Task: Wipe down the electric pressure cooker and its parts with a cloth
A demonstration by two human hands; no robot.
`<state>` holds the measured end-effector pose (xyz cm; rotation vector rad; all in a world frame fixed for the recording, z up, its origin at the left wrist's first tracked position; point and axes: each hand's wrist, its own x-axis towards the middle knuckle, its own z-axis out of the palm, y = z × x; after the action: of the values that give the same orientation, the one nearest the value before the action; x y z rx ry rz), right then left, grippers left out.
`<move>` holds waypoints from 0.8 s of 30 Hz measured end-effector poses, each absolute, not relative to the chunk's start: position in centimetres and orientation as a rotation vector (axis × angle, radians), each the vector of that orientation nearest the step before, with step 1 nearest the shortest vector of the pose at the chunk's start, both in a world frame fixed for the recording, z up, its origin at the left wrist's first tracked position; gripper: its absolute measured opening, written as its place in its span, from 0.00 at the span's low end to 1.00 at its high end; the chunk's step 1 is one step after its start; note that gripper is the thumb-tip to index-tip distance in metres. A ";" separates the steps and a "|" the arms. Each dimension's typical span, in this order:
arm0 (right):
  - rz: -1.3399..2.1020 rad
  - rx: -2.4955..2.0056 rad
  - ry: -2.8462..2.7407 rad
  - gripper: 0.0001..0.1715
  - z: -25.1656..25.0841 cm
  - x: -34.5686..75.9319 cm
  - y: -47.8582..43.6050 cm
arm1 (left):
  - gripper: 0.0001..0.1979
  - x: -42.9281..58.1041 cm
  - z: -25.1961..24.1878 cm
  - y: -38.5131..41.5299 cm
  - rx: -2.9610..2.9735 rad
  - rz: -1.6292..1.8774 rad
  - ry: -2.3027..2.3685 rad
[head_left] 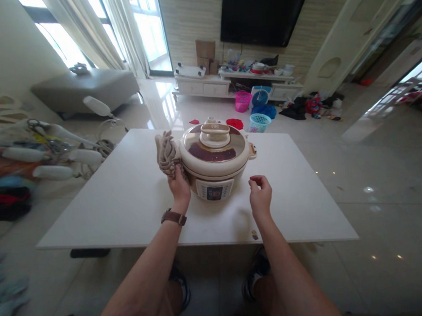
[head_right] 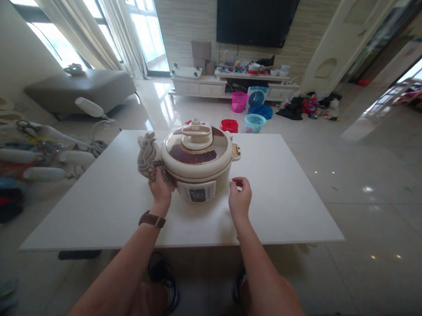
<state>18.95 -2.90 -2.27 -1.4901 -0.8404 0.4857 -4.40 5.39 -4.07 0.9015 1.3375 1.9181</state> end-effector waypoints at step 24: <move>0.613 -1.467 -0.828 0.13 -3.7 18.1 -1.0 | 0.24 3.0 -5.9 -4.0 0.608 1.681 1.544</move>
<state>18.06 -0.96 -3.73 -1.4668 -0.8285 0.6132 3.03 -4.04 -5.87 0.6080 1.5438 1.6815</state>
